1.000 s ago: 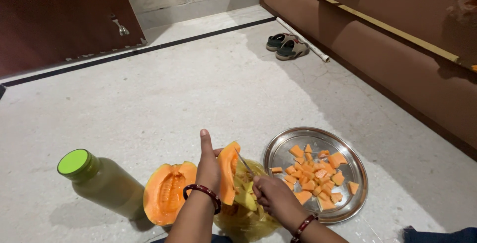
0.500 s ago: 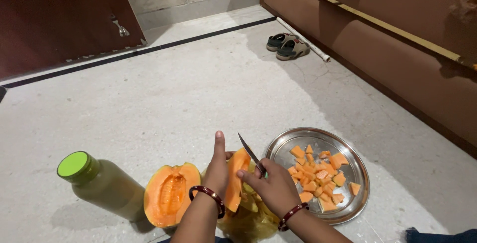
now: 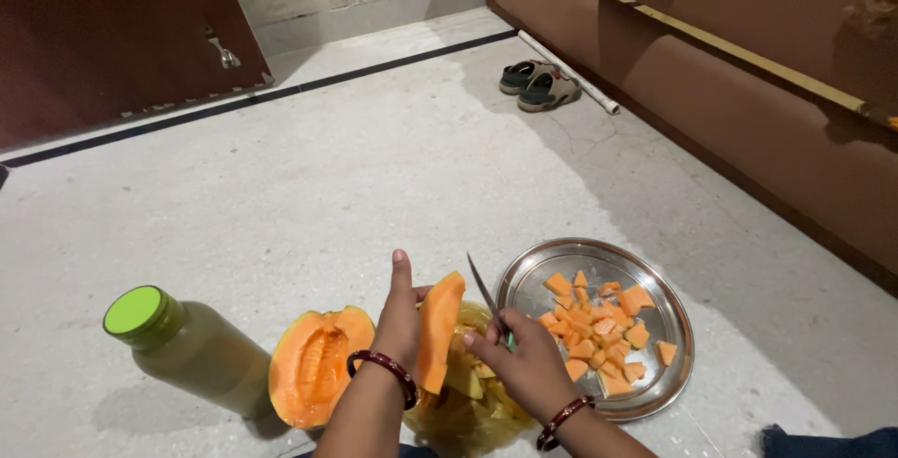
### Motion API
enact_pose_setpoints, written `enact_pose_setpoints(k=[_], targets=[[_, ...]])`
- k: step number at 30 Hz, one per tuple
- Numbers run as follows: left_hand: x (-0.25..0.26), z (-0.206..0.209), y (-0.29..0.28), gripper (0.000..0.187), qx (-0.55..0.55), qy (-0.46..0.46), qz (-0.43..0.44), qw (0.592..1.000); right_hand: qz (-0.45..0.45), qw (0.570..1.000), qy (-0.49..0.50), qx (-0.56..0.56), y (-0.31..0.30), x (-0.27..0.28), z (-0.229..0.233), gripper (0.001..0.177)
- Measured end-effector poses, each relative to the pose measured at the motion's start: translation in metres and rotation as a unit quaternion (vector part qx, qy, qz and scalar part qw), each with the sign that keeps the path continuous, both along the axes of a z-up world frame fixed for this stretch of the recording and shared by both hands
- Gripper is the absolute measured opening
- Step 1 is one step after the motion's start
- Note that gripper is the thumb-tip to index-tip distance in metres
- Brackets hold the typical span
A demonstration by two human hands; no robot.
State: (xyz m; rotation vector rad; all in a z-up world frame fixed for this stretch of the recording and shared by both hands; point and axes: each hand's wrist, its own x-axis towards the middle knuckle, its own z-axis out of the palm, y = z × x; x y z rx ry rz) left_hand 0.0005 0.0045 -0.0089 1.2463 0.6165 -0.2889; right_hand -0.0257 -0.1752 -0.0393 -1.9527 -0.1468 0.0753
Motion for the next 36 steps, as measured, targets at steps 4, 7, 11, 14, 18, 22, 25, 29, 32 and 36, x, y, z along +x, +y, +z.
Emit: enact_pose_setpoints(k=[4,7,11,14,18,22,25,29,32,36], targets=[[-0.007,0.012,0.0,0.093,-0.099,0.011,0.023,0.995,0.015,0.996,0.018,0.089,-0.003,0.01,-0.025,0.028],[-0.012,0.023,-0.002,0.09,-0.126,0.016,0.034,0.991,0.013,0.964,0.192,0.183,-0.001,0.002,-0.004,0.023],[-0.017,0.038,-0.006,0.085,-0.144,0.007,0.049,0.988,0.032,0.898,0.343,0.274,0.003,-0.011,0.022,0.026],[-0.013,0.03,-0.005,0.083,-0.141,-0.031,0.061,0.988,0.05,0.884,0.345,0.313,0.005,-0.013,0.022,0.025],[-0.012,0.028,-0.009,0.077,-0.113,-0.075,0.062,0.989,0.03,0.889,0.327,0.318,0.004,-0.01,0.015,0.03],[-0.009,0.009,-0.007,0.075,-0.127,-0.1,0.02,0.987,-0.012,0.923,0.279,0.265,0.001,-0.001,-0.01,0.037],[-0.011,0.01,-0.009,0.067,-0.084,-0.083,-0.031,0.992,-0.015,0.939,0.236,0.25,-0.001,0.0,-0.009,0.038],[-0.013,0.011,-0.007,0.049,-0.059,-0.028,-0.074,0.995,0.007,0.967,0.193,0.165,-0.007,0.002,-0.001,0.035],[-0.012,0.005,0.003,0.044,-0.103,-0.044,-0.112,0.987,0.081,0.977,0.145,0.132,-0.015,0.005,0.018,0.034],[-0.015,0.023,0.01,0.043,-0.154,-0.043,-0.184,0.97,0.105,0.978,0.108,0.143,-0.028,0.015,0.034,0.034]])
